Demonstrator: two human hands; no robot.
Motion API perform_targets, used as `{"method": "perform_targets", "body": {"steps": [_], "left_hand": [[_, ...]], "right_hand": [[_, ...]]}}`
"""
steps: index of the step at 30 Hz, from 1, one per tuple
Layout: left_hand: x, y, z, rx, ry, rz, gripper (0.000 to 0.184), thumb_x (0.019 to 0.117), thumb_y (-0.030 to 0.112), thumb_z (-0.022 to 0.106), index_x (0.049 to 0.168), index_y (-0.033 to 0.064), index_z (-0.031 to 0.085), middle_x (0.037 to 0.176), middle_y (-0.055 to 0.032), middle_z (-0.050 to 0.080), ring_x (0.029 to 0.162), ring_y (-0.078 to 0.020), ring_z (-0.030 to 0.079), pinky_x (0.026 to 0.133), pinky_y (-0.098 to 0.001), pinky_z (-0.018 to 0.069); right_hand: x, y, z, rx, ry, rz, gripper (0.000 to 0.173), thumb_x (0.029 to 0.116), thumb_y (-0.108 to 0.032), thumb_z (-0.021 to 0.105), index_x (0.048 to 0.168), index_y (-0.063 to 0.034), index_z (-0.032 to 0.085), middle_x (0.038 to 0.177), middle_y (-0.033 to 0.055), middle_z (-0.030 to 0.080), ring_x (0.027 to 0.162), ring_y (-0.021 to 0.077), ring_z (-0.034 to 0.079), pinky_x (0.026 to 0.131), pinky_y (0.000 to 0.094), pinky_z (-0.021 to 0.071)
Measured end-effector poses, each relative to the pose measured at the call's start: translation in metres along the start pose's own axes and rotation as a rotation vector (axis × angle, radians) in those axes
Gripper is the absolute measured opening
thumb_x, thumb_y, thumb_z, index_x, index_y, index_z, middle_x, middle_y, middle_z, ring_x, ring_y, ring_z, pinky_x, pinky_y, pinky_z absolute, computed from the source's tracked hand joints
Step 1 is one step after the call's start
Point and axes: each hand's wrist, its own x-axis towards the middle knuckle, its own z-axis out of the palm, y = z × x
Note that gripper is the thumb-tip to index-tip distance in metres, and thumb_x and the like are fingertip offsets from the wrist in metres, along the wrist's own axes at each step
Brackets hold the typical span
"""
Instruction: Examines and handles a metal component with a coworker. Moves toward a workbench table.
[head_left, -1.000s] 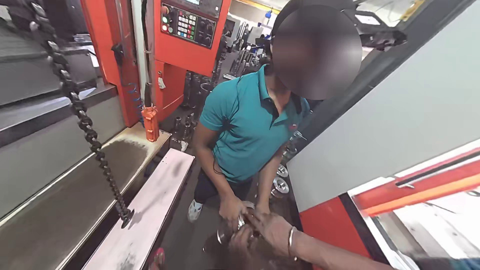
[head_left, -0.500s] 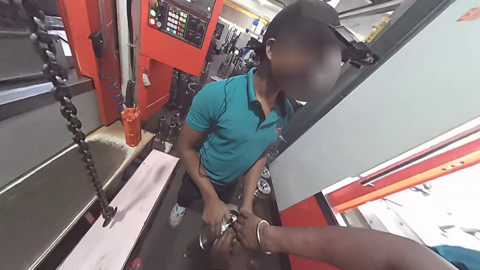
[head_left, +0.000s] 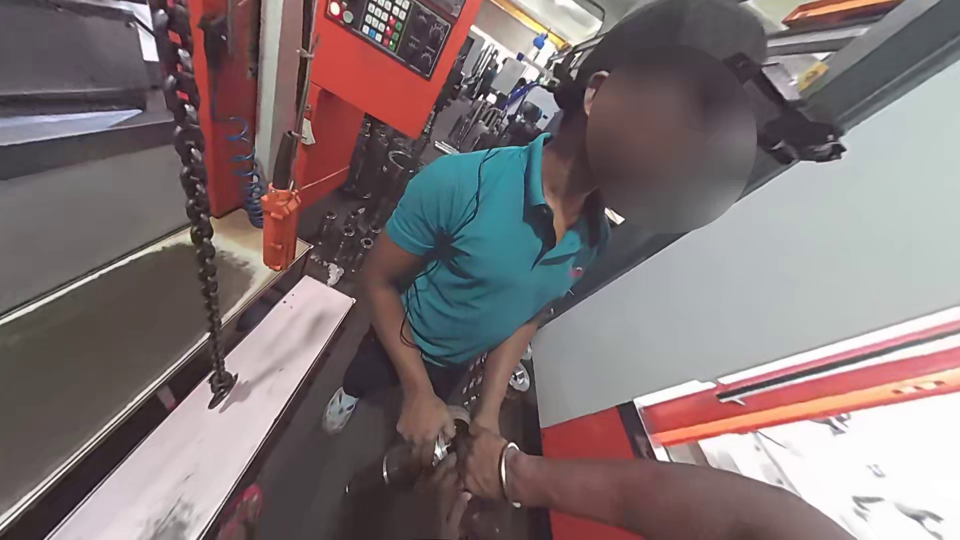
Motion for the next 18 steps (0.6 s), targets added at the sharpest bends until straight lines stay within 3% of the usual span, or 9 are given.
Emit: {"method": "perform_targets", "body": {"steps": [1, 3, 6, 8, 10, 13, 18], "left_hand": [[-0.001, -0.011, 0.018, -0.059, 0.128, 0.067, 0.040, 0.1018, 0.039, 0.058, 0.124, 0.0090, 0.073, 0.142, -0.0049, 0.064, 0.121, -0.0201, 0.066, 0.104, -0.0404, 0.0533], [0.000, -0.021, 0.037, -0.193, 0.222, 0.122, 0.043, 0.0987, 0.038, 0.064, 0.130, 0.0090, 0.069, 0.148, -0.0034, 0.059, 0.128, -0.0163, 0.062, 0.109, -0.0376, 0.0503], [0.003, -0.024, 0.058, -0.280, 0.292, 0.125, 0.054, 0.0945, 0.033, 0.070, 0.141, 0.0072, 0.062, 0.151, -0.0041, 0.056, 0.132, -0.0204, 0.060, 0.111, -0.0436, 0.0481], [0.002, -0.020, 0.051, -0.307, 0.231, 0.064, 0.067, 0.0936, 0.033, 0.071, 0.153, 0.0102, 0.049, 0.146, -0.0052, 0.061, 0.129, -0.0222, 0.062, 0.112, -0.0458, 0.0471], [0.001, -0.015, 0.038, -0.336, 0.195, 0.034, 0.078, 0.0895, 0.030, 0.075, 0.157, 0.0091, 0.042, 0.141, -0.0091, 0.064, 0.124, -0.0242, 0.065, 0.110, -0.0454, 0.0492], [-0.001, -0.014, 0.029, -0.322, 0.141, 0.019, 0.082, 0.0852, 0.027, 0.077, 0.158, 0.0130, 0.041, 0.136, -0.0115, 0.067, 0.119, -0.0259, 0.067, 0.108, -0.0458, 0.0505], [0.000, -0.021, 0.032, -0.319, 0.053, 0.023, 0.078, 0.0887, 0.028, 0.073, 0.158, 0.0204, 0.039, 0.139, -0.0087, 0.064, 0.126, -0.0237, 0.063, 0.110, -0.0440, 0.0487]], "right_hand": [[-0.001, -0.002, -0.002, 0.004, -0.032, 0.005, 0.027, 0.1018, -0.006, 0.051, 0.122, 0.0073, 0.064, 0.125, 0.0279, 0.065, 0.118, 0.0470, 0.060, 0.106, 0.0641, 0.0421], [-0.001, -0.002, 0.000, 0.012, -0.057, 0.021, 0.028, 0.1018, -0.005, 0.051, 0.122, 0.0081, 0.064, 0.123, 0.0284, 0.066, 0.117, 0.0474, 0.061, 0.105, 0.0644, 0.0429], [0.002, 0.002, 0.007, 0.062, -0.063, 0.034, 0.027, 0.0989, -0.006, 0.057, 0.122, 0.0060, 0.065, 0.123, 0.0284, 0.066, 0.116, 0.0482, 0.062, 0.103, 0.0656, 0.0452], [0.002, 0.004, 0.010, 0.140, -0.093, 0.056, 0.031, 0.0984, -0.012, 0.061, 0.123, 0.0050, 0.065, 0.125, 0.0297, 0.065, 0.117, 0.0508, 0.060, 0.099, 0.0692, 0.0463], [-0.001, 0.005, 0.012, 0.276, -0.128, 0.116, 0.035, 0.0986, -0.021, 0.062, 0.123, 0.0033, 0.066, 0.125, 0.0299, 0.064, 0.119, 0.0516, 0.060, 0.096, 0.0719, 0.0469], [0.005, 0.009, 0.022, 0.490, -0.108, 0.203, 0.042, 0.0988, -0.033, 0.063, 0.123, 0.0011, 0.066, 0.125, 0.0273, 0.066, 0.120, 0.0467, 0.061, 0.100, 0.0692, 0.0468], [0.018, 0.012, 0.023, 0.733, -0.128, 0.259, 0.047, 0.0973, -0.032, 0.064, 0.133, -0.0003, 0.062, 0.125, 0.0267, 0.066, 0.118, 0.0439, 0.063, 0.101, 0.0676, 0.0474]]}}
